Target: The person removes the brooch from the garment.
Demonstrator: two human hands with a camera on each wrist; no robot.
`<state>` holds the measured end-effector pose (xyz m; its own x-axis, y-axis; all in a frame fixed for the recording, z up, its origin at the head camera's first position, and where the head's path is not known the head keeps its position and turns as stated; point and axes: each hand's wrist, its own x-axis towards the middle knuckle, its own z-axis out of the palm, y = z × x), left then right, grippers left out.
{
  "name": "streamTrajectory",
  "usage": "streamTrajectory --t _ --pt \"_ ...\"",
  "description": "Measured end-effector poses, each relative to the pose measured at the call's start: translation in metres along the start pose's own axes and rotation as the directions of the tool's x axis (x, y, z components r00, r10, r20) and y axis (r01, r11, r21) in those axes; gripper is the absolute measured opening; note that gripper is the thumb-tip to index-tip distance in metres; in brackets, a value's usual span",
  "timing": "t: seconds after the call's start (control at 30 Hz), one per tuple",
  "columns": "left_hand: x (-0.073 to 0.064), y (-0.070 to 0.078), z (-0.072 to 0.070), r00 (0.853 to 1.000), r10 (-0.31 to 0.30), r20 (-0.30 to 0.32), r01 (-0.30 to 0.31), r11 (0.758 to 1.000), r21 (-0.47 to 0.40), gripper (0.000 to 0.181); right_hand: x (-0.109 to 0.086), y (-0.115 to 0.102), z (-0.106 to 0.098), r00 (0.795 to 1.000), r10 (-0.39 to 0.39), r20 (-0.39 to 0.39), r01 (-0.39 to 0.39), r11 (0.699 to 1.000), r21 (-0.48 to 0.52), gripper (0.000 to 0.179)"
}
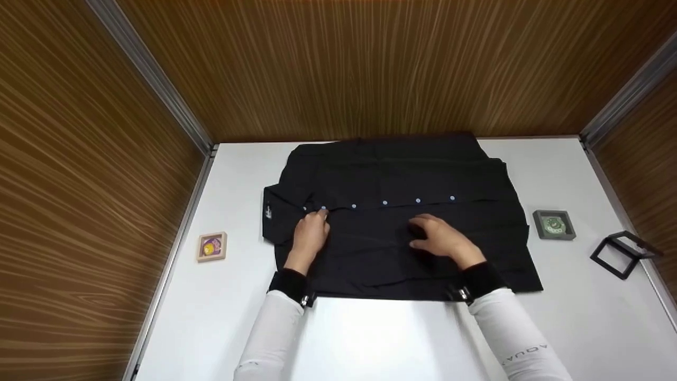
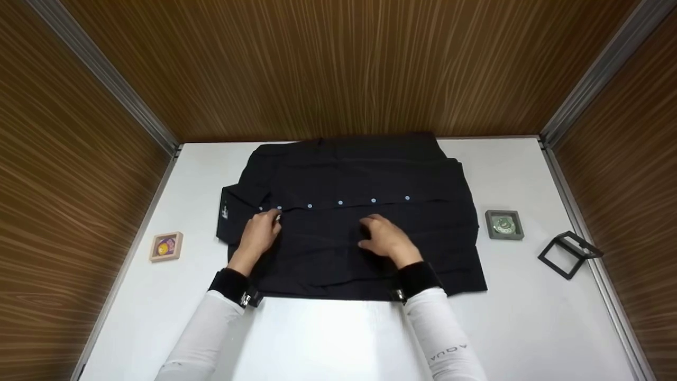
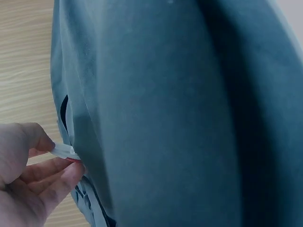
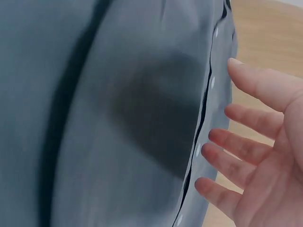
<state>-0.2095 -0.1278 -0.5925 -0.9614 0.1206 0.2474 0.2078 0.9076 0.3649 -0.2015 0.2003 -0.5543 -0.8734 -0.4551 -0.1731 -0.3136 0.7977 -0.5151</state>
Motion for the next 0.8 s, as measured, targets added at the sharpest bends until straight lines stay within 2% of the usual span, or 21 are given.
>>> streamTrajectory --t 0.1,0.17,0.27,0.4,0.53,0.6,0.77,0.8 --pt "0.001 0.000 0.001 0.999 0.016 -0.043 -0.016 1.000 0.004 0.017 0.008 -0.014 0.008 0.999 -0.040 0.010 0.040 0.999 -0.005 0.056" --pt "0.001 0.001 0.002 0.998 0.001 -0.058 -0.002 1.000 -0.019 0.017 0.012 -0.024 0.013 0.998 -0.062 0.022 0.063 0.998 -0.013 0.055" --pt "0.001 0.001 0.001 0.996 -0.066 -0.056 0.061 0.993 -0.100 0.022 0.018 -0.037 0.021 0.995 -0.088 0.051 0.089 0.996 -0.022 0.055" --pt "0.001 -0.001 -0.002 0.985 -0.171 -0.015 0.163 0.958 -0.237 0.027 0.025 -0.055 0.029 0.991 -0.106 0.081 0.110 0.993 -0.045 0.054" --pt "0.002 -0.005 -0.004 0.966 -0.256 0.040 0.252 0.893 -0.372 0.024 0.032 -0.070 0.037 0.986 -0.133 0.097 0.139 0.989 -0.058 0.053" --pt "0.003 -0.009 -0.003 0.949 -0.309 0.060 0.304 0.851 -0.428 0.021 0.036 -0.076 0.043 0.984 -0.151 0.098 0.157 0.986 -0.057 0.052" --pt "0.000 -0.015 0.002 0.893 -0.435 0.116 0.416 0.697 -0.584 0.014 0.046 -0.089 0.059 0.974 -0.214 0.069 0.218 0.974 -0.058 0.050" --pt "-0.001 -0.016 0.002 0.885 -0.449 0.121 0.426 0.676 -0.601 0.013 0.048 -0.091 0.062 0.971 -0.229 0.064 0.233 0.971 -0.059 0.050"
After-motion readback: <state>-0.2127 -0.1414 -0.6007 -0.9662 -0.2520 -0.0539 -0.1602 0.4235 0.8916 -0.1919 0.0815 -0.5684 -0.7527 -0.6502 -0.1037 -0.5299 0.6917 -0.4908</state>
